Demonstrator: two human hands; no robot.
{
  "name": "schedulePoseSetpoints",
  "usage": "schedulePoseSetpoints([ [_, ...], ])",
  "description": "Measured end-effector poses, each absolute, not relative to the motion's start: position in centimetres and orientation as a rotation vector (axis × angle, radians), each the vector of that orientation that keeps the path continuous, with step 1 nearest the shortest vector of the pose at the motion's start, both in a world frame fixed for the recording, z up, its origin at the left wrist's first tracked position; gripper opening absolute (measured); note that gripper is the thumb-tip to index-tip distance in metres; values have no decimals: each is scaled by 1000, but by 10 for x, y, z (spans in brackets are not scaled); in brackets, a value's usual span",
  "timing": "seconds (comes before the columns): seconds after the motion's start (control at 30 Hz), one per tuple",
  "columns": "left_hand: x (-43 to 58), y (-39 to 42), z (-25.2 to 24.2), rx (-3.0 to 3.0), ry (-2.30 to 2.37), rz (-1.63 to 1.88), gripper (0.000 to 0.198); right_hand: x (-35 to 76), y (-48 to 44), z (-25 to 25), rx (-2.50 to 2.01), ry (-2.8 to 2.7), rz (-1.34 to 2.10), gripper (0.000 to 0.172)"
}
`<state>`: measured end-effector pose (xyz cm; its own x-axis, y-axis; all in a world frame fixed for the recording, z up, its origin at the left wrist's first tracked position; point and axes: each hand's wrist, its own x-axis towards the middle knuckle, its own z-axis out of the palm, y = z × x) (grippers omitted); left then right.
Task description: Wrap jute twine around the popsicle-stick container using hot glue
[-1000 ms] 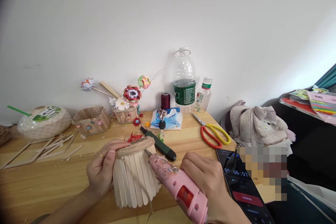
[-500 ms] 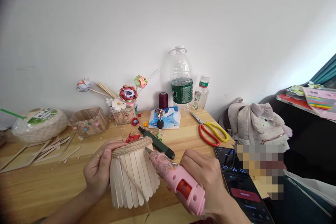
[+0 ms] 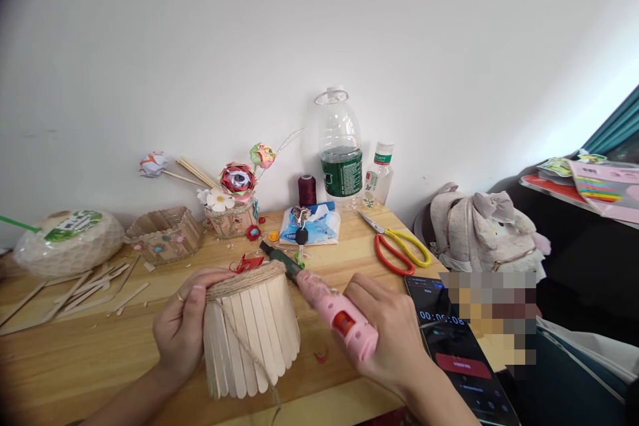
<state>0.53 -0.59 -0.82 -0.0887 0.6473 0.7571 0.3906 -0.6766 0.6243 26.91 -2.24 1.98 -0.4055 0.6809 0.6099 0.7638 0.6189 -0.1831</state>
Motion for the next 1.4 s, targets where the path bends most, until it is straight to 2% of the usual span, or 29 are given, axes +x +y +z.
schedulePoseSetpoints([
  [0.2,4,-5,-9,1978,1141,1832,28,280,-7,5,-1972,-1996,-400,14],
  [0.33,4,-6,-8,1985,1131,1834,27,289,5,-11,-2119,-2061,-518,9],
  [0.53,4,-7,-7,2001,1157,1827,28,291,13,-17,-1939,-2186,-615,24],
  [0.63,4,-7,-7,2013,1152,1831,28,278,-1,0,-1775,-2050,-597,21],
  [0.73,4,-7,-8,2016,1138,1829,27,250,-29,22,-1427,-2004,-307,9],
  [0.8,4,-8,-7,2013,1142,1825,27,228,-47,32,-1228,-2111,-122,13],
  [0.83,4,-8,-7,2013,1148,1821,27,219,-53,34,-1170,-2164,-70,21],
  [0.87,4,-8,-6,2014,1154,1817,27,210,-58,36,-1134,-2189,-49,27],
  [0.9,4,-8,-6,2018,1156,1813,27,204,-59,36,-1119,-2213,-37,25],
  [0.97,5,-8,-5,2021,1155,1812,27,196,-58,36,-1091,-2216,-35,14],
  [1.07,6,-8,-4,2014,1157,1822,28,194,-53,41,-985,-2189,-23,23],
  [1.4,8,-10,-1,2064,1082,1840,26,184,-43,83,-903,-2092,63,20],
])
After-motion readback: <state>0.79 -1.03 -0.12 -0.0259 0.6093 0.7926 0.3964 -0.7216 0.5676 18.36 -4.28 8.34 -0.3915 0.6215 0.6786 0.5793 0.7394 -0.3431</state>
